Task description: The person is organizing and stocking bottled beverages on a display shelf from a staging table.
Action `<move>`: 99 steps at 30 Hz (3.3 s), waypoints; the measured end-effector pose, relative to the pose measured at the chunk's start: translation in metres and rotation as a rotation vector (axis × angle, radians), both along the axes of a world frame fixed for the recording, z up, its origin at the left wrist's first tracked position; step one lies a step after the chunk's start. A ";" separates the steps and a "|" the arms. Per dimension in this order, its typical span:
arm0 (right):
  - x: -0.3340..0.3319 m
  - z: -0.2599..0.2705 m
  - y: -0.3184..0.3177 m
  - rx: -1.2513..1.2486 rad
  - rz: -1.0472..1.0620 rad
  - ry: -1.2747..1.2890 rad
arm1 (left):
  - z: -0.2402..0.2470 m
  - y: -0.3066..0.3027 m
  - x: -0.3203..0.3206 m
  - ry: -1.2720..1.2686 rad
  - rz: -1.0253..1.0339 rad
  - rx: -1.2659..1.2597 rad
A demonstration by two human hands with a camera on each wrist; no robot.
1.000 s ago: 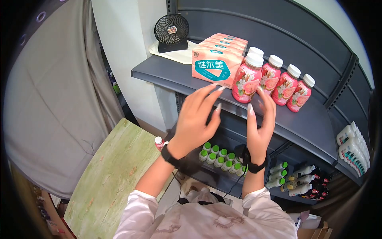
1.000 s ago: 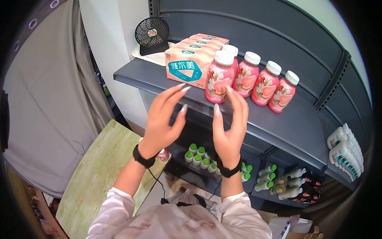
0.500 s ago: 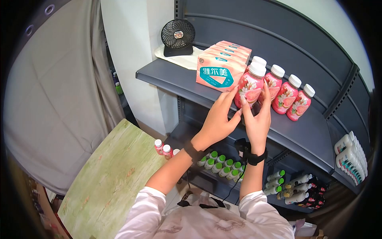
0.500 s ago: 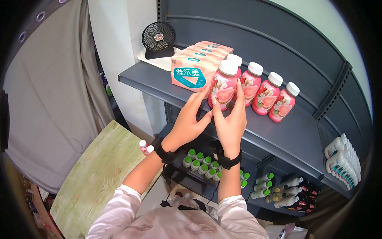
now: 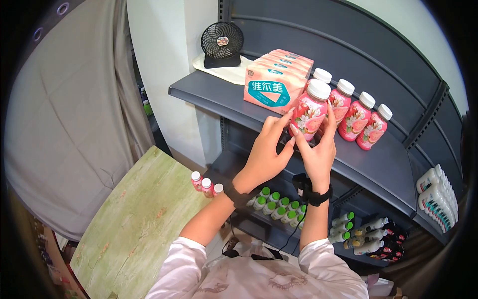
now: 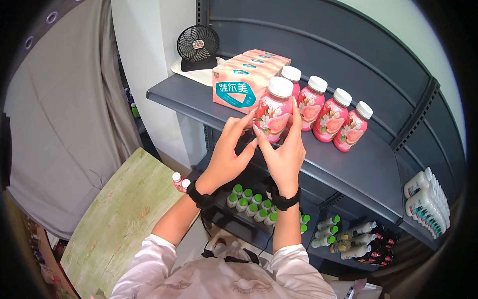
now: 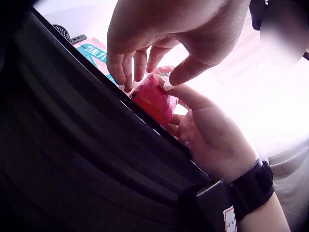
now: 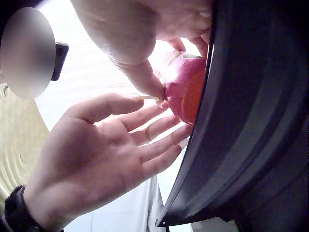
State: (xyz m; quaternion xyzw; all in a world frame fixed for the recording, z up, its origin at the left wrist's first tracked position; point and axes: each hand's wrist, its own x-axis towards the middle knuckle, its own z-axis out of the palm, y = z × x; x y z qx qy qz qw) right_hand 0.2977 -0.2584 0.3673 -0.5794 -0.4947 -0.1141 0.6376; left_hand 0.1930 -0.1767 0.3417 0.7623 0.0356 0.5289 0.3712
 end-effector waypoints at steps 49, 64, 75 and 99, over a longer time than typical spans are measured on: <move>-0.165 -0.258 0.228 -0.624 0.953 -0.148 | -0.199 0.177 -0.234 0.439 0.659 -0.574; -0.137 -0.326 0.227 -0.994 0.910 -0.185 | -0.305 0.208 -0.213 0.483 0.612 -0.679; -0.140 -0.349 0.209 -0.778 0.748 -0.451 | -0.311 0.210 -0.204 0.469 0.489 -0.808; -0.131 -0.333 0.204 -0.924 0.796 -0.220 | -0.308 0.202 -0.198 0.485 0.499 -0.847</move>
